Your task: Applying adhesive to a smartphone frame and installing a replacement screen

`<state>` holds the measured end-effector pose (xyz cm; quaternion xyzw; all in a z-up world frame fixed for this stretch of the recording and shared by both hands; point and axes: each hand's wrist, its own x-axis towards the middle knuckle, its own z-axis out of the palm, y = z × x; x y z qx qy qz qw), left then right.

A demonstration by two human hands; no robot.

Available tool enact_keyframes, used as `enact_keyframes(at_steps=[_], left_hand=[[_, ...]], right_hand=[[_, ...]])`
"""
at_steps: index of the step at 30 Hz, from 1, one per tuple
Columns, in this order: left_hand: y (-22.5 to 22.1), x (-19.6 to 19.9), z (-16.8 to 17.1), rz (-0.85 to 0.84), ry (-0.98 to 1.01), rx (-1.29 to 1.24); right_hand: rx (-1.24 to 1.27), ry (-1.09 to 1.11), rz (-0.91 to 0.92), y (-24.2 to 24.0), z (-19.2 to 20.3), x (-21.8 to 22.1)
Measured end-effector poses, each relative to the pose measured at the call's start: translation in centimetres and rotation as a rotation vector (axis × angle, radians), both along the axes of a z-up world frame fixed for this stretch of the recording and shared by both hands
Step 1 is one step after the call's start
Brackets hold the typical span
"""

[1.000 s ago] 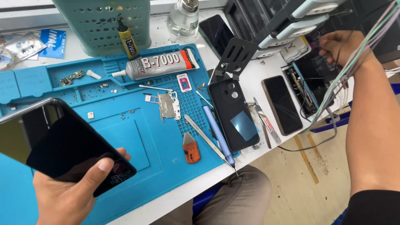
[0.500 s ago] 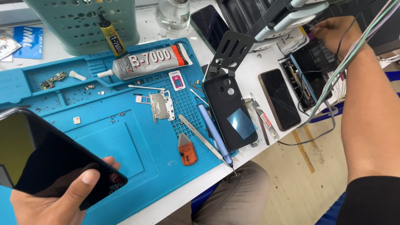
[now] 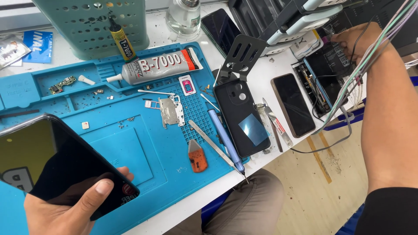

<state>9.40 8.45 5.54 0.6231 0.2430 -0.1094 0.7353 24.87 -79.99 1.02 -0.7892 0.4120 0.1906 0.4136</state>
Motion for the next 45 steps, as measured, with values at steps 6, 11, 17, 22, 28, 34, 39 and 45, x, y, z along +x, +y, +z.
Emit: enact_keyframes(at_steps=[6,11,17,22,28,34,39,45], left_hand=[[-0.3,0.2,0.9,0.016,0.061,0.027],[-0.1,0.1,0.7,0.024,0.063,0.015],[-0.6,0.6,2.2,0.028,0.132,0.048],[0.1,-0.1,0.3,0.034,0.075,0.013],[1.5,-0.1,-1.0,-0.055,-0.039,-0.125],[0.5,0.4,0.7,0.012,0.122,-0.083],[0.7,0.2,0.3,-0.031,0.077,-0.137],[0.8,-0.2,-0.5,-0.045,0.015,-0.088]], right_hand=[[-0.164,-0.186,-0.027,10.9,4.6,-2.9],[-0.11,-0.225,0.03,8.6,3.7,-3.1],[-0.161,-0.096,-0.054,5.4,-1.0,-4.0],[-0.477,-0.195,-0.055,21.3,7.2,-4.0],[-0.239,-0.336,-0.002,9.8,2.9,-4.0],[-0.102,-0.479,0.143,13.3,3.3,-5.6],[-0.425,-0.202,-0.034,23.1,6.3,-6.1],[-0.649,-0.312,0.078,26.2,6.5,-7.2]])
